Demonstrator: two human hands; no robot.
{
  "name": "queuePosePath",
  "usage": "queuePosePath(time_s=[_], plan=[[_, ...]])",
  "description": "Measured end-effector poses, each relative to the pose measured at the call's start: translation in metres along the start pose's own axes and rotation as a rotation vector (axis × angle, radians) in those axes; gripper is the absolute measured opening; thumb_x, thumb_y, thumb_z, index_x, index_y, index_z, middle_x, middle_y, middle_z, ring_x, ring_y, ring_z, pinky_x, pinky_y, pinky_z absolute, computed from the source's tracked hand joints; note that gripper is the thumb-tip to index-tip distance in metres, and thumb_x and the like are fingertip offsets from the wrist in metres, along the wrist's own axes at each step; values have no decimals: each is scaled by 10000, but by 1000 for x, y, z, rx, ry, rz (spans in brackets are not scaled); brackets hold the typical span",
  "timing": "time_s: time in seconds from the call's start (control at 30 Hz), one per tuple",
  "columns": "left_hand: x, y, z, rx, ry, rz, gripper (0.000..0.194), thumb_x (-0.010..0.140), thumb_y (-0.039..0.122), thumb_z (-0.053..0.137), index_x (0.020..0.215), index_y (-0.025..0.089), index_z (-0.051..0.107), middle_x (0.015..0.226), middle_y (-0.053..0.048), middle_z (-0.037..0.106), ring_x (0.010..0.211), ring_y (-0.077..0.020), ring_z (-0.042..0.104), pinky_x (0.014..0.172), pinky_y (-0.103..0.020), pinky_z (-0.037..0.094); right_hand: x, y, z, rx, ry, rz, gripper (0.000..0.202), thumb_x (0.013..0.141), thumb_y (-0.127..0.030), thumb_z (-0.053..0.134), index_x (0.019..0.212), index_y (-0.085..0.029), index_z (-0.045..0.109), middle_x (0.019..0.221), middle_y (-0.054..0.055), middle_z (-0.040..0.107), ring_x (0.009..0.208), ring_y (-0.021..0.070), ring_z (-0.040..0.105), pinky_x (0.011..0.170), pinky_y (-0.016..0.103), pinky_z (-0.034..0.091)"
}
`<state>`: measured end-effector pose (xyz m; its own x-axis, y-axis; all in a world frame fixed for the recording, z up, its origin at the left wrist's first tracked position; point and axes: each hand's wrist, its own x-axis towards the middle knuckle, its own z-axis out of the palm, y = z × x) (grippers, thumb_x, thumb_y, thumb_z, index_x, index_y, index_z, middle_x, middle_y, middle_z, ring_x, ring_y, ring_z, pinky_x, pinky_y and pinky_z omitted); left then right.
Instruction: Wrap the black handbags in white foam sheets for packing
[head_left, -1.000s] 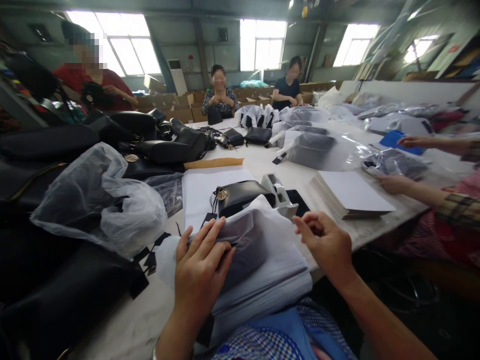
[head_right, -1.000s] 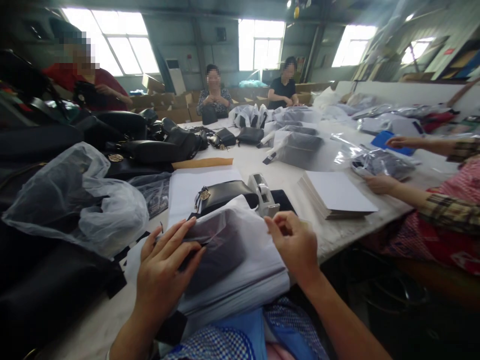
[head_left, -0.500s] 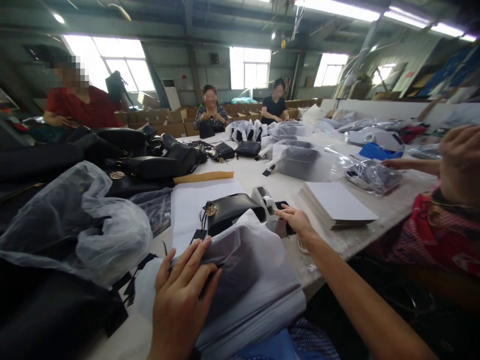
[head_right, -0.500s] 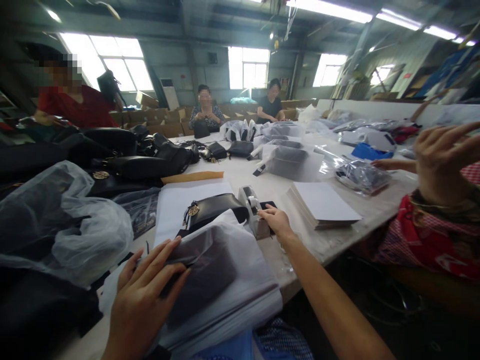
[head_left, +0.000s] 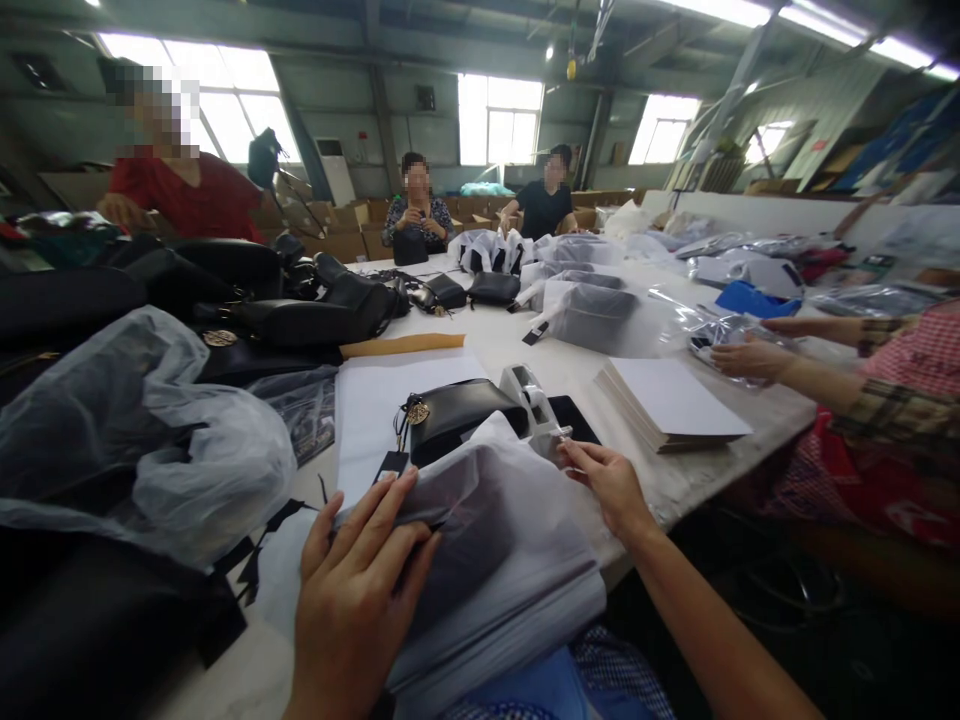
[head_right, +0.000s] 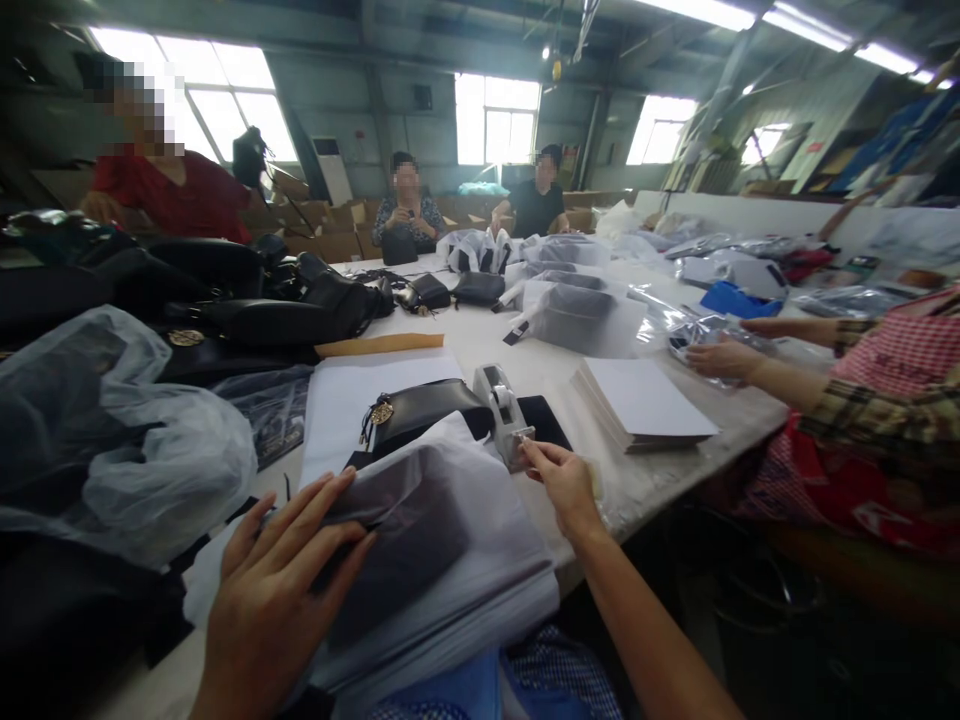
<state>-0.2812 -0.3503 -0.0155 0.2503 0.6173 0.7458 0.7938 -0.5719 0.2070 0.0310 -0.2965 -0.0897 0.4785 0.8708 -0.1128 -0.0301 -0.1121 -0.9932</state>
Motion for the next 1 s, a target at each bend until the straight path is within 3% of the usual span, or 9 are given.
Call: queuePosePath(time_s=[0.17,0.43,0.53,0.7,0.8,1.0], plan=[[0,-1,0,8,-11,-3,102,895,257,649,802,234,685,1302,-55,664,1146,-275,655,1110,-515,331,6,17,3,14,-6,15,504,630,-583,804,836,-125,754,768,92,732,636,171,662,562,273,562],[-1,-1,0,-4,-11,4,100,902,264,634,815,237,676,1310,-52,660,1169,-271,640,1124,-516,307,6,17,-2,-101,-11,-67,514,631,-622,784,756,-127,726,691,80,711,508,147,606,489,269,536],[-1,-1,0,-5,-2,5,116,912,258,620,809,237,669,1307,-48,663,1175,-264,635,1126,-500,300,-8,6,-7,-147,13,-125,499,700,-621,740,779,-128,723,702,77,710,515,151,607,513,274,530],[0,-2,-3,9,-59,18,113,916,262,619,812,251,662,1335,-25,644,1216,-262,608,1121,-493,300,-57,-38,-3,-171,149,-431,332,842,-490,693,959,-181,728,784,43,718,640,146,636,651,261,537],[2,-5,-8,30,-114,34,61,920,286,618,945,256,665,1369,-39,618,1239,-252,591,1122,-478,321,-92,-57,6,-71,46,-547,207,867,-393,699,936,-200,728,755,23,701,613,129,614,650,250,545],[-1,-8,-31,130,-225,83,483,871,400,673,1301,222,543,1469,-93,516,1391,-292,433,1182,-541,254,-140,-47,35,57,-379,-444,119,891,-308,680,950,-215,724,758,23,711,588,125,620,581,229,547]])
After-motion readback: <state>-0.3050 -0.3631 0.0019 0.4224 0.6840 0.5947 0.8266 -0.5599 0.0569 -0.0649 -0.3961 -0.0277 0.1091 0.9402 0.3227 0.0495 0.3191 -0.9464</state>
